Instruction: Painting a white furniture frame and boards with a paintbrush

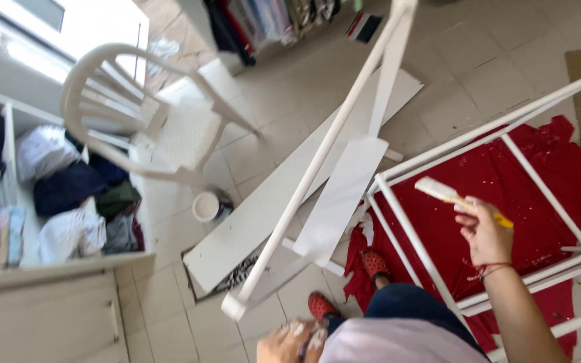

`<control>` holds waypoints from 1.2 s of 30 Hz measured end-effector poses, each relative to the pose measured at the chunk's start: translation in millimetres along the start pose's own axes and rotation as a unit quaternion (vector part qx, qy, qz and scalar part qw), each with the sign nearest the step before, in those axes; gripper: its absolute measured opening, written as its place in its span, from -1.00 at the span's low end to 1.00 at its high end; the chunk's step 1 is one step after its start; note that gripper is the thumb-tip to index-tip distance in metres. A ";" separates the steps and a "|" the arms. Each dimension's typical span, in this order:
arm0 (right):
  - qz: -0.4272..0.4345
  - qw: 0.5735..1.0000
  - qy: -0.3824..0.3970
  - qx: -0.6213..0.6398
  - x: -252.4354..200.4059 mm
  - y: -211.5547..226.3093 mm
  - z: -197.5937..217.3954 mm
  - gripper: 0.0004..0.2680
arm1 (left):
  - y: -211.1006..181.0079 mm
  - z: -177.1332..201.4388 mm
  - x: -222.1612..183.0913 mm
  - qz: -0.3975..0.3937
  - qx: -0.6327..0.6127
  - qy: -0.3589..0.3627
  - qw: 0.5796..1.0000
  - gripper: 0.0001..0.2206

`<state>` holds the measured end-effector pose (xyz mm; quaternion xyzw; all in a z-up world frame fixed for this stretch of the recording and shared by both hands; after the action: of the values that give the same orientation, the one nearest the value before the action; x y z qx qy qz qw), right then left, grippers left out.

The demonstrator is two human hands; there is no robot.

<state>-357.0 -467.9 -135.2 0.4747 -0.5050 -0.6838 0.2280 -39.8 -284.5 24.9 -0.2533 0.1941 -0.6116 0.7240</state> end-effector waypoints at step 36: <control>0.558 0.653 0.453 -0.237 -255.2 106.7 -154.1 -0.90 | 79.7 102.7 -148.6 0.197 -0.067 -0.212 0.955 -0.83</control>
<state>-125.6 -380.2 62.4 0.2837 -0.3293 -0.2244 0.8722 57.4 -115.1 54.3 -0.3818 0.1225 -0.3747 0.8360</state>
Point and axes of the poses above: each hand's wrist, its own x-axis towards the middle knuckle, its own z-axis out of the back of the hand, y = z × x, the point moved 5 cm from there along x, towards the middle knuckle, and after that the axes turned 10 degrees about z, right-handed, at the moved point
